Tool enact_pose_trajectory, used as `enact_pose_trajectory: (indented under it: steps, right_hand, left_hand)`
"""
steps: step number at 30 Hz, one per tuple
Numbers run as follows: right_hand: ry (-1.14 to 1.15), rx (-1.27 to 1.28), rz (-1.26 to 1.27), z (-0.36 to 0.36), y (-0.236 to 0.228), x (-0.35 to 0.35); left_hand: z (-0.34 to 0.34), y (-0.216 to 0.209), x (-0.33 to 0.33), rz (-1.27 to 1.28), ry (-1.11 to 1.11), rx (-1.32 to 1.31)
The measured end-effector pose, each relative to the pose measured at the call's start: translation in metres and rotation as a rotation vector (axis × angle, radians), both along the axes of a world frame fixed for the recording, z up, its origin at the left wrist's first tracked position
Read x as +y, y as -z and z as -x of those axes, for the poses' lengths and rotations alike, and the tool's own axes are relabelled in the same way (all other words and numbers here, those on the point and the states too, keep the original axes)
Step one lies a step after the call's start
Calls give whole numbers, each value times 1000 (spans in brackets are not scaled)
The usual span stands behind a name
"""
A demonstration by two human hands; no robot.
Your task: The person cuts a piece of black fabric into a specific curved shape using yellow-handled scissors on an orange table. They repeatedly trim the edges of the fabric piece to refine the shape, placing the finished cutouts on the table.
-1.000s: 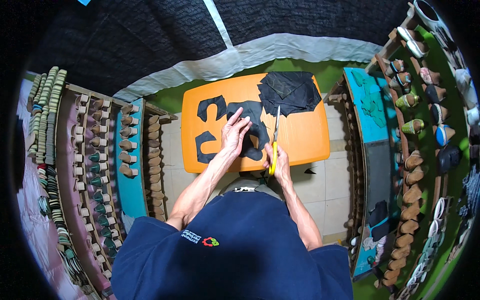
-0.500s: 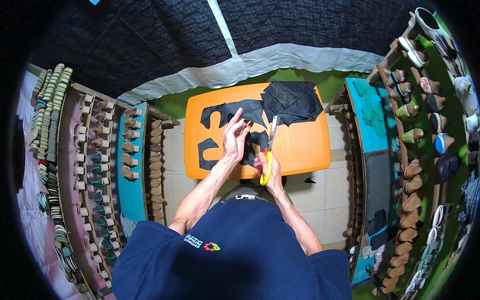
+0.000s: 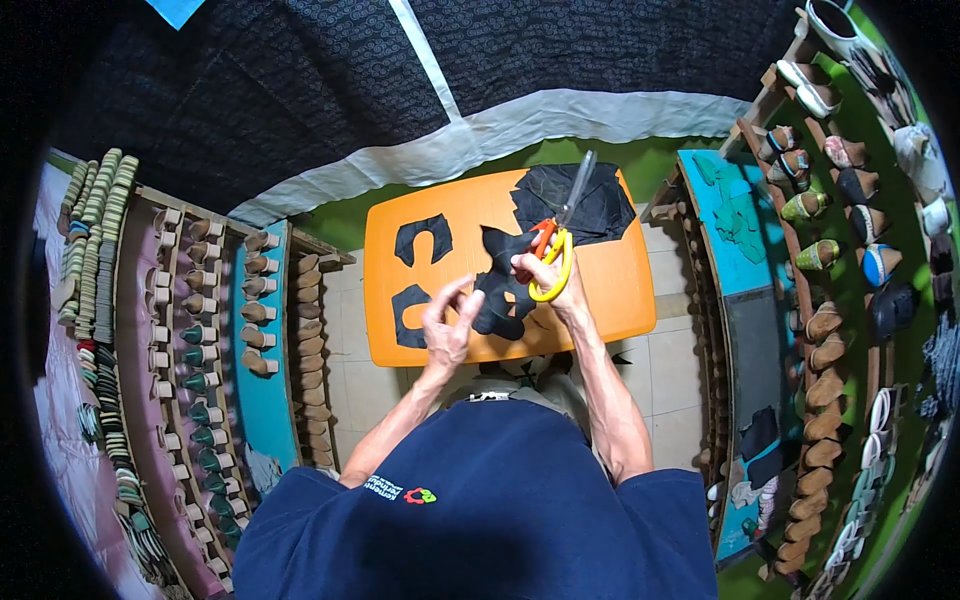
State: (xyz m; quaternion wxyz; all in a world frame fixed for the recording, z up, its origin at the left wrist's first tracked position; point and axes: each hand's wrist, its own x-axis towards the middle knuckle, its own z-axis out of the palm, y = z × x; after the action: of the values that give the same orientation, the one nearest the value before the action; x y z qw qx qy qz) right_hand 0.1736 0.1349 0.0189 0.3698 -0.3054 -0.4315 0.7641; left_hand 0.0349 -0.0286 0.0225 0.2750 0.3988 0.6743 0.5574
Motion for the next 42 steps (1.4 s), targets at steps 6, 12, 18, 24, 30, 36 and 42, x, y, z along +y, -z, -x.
enact_pose_trajectory:
  steps: [6, 12, 18, 24, 30, 36, 42]
  right_hand:
    - [-200, 5, 38, -3, -42, 10]
    - [45, -292, -82, -2, -49, -5]
    - [-178, -411, -176, -22, -8, -56]
    - [-227, -311, -159, -22, 11, -74]
    - [-184, -409, -153, -22, 2, -77]
    - [-84, -438, -162, -21, 2, -81]
    - [-65, -419, -119, -22, 0, -83]
  left_hand:
    - [30, -49, 44, -160, 365, -406]
    - [24, -53, 65, -258, 381, -645]
    - [34, -46, 76, -160, 264, -720]
    - [27, -46, 84, -162, 261, -705]
    - [21, -47, 84, -118, 261, -688]
    - [18, -44, 81, -111, 266, -682]
    - [14, -46, 79, -108, 274, -683]
